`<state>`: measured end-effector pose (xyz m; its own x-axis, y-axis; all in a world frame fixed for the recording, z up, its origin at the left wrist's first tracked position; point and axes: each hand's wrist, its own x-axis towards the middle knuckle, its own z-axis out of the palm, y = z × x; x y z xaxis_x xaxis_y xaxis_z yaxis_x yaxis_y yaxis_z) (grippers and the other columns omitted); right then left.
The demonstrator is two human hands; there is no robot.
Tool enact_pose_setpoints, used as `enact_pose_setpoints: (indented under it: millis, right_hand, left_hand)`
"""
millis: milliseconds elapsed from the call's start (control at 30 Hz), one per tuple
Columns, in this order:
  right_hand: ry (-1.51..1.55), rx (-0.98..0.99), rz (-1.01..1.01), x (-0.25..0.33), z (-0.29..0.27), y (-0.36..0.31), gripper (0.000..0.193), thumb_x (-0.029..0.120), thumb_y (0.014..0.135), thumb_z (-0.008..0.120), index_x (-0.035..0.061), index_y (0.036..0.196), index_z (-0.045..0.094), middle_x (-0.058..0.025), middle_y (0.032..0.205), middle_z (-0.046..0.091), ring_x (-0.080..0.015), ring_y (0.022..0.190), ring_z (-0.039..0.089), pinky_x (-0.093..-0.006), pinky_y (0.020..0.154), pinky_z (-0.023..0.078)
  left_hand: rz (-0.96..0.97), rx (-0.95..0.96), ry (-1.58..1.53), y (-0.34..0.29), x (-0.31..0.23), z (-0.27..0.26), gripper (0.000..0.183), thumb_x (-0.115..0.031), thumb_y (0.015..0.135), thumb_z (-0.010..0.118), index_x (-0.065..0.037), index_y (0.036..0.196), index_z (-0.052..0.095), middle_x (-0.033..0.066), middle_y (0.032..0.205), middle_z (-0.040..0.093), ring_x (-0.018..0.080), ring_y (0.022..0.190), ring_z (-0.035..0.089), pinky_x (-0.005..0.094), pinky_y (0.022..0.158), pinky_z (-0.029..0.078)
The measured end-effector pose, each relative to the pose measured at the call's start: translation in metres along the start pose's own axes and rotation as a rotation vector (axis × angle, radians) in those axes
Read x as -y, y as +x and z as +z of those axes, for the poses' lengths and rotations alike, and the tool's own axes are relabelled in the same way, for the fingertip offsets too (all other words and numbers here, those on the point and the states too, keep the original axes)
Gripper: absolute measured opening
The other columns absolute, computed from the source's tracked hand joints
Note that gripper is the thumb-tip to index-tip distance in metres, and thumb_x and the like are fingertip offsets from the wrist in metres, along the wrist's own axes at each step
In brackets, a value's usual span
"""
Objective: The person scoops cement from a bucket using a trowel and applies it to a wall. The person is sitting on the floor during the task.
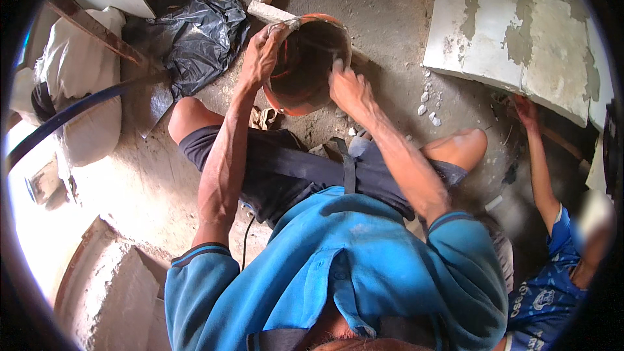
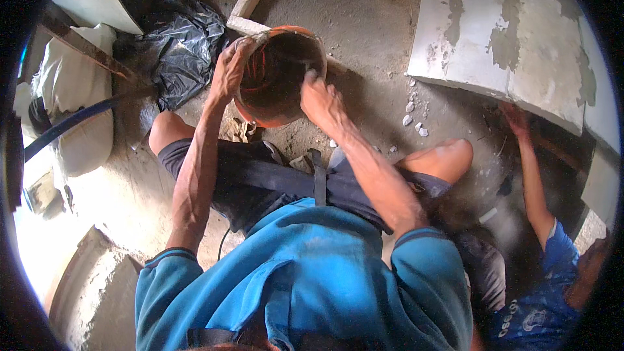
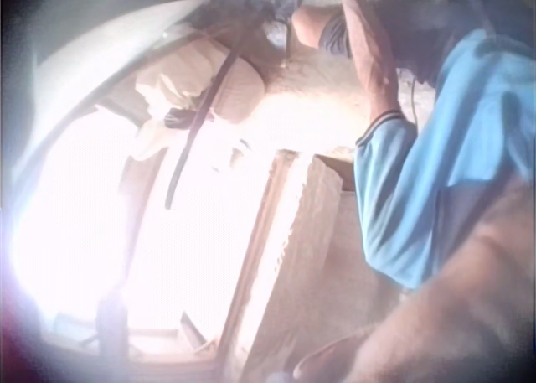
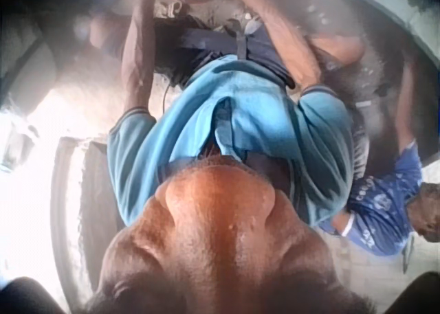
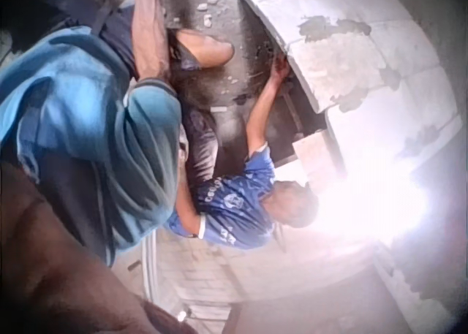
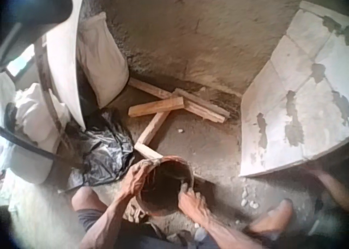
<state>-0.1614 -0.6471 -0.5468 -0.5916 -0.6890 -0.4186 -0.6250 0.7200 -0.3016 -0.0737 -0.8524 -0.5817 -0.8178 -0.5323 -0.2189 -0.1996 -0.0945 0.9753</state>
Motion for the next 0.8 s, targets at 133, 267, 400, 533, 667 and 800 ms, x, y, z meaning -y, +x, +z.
enact_pose_setpoints:
  millis: [133,267,400,533,667,800]
  right_hand:
    - [0.174,0.201,0.144,-0.001,0.037,-0.034,0.034,0.017,0.092,0.05,-0.0115,0.11,0.058,-0.0334,0.092,0.067,-0.0489,0.086,0.068,-0.0554,0.073,0.056]
    - [0.456,0.606,0.208,0.017,-0.011,-0.036,0.043,0.034,0.097,0.051,-0.0076,0.106,0.059,-0.0274,0.081,0.068,-0.0374,0.066,0.07,-0.048,0.06,0.056]
    - [0.513,0.264,0.19,0.016,-0.03,-0.012,0.039,0.033,0.099,0.049,-0.0053,0.101,0.055,-0.0271,0.073,0.066,-0.0359,0.061,0.069,-0.0479,0.055,0.054]
    - [0.335,0.144,0.096,0.016,0.029,-0.02,0.04,0.027,0.098,0.049,-0.0085,0.115,0.055,-0.0377,0.084,0.063,-0.052,0.083,0.066,-0.0557,0.073,0.054]
    - [0.28,0.395,0.104,-0.001,0.01,-0.028,0.042,0.033,0.097,0.05,-0.0054,0.114,0.057,-0.0394,0.097,0.062,-0.052,0.097,0.064,-0.0562,0.081,0.053]
    - [0.335,0.063,0.122,0.007,0.006,-0.011,0.039,0.033,0.098,0.05,-0.004,0.106,0.056,-0.0327,0.08,0.065,-0.0526,0.083,0.065,-0.0555,0.073,0.053]
  left_hand:
    - [0.007,0.06,0.046,0.0,0.003,-0.003,0.044,-0.04,0.104,0.049,-0.002,0.12,0.064,-0.0014,0.098,0.062,0.0078,0.085,0.05,0.0239,0.075,0.042]
    - [0.0,0.034,-0.067,-0.002,0.008,-0.019,0.044,-0.039,0.103,0.052,-0.002,0.122,0.065,-0.0058,0.087,0.059,0.004,0.071,0.045,0.0214,0.062,0.037]
    - [-0.117,0.113,0.023,0.008,0.004,-0.026,0.044,-0.04,0.102,0.054,0.0,0.116,0.066,0.0015,0.105,0.066,0.0089,0.096,0.058,0.0239,0.085,0.047]
    - [-0.093,0.145,-0.018,0.005,-0.005,-0.029,0.044,-0.04,0.102,0.054,0.0,0.116,0.067,0.0017,0.106,0.066,0.0092,0.096,0.058,0.0239,0.085,0.047]
    - [-0.085,0.143,-0.018,0.002,-0.004,-0.03,0.044,-0.04,0.102,0.055,-0.001,0.114,0.068,0.0016,0.105,0.067,0.0091,0.095,0.059,0.0233,0.085,0.047]
    - [-0.134,0.148,-0.014,0.003,-0.005,-0.027,0.042,-0.04,0.101,0.055,-0.001,0.113,0.068,0.0007,0.101,0.067,0.0088,0.093,0.059,0.023,0.083,0.047]
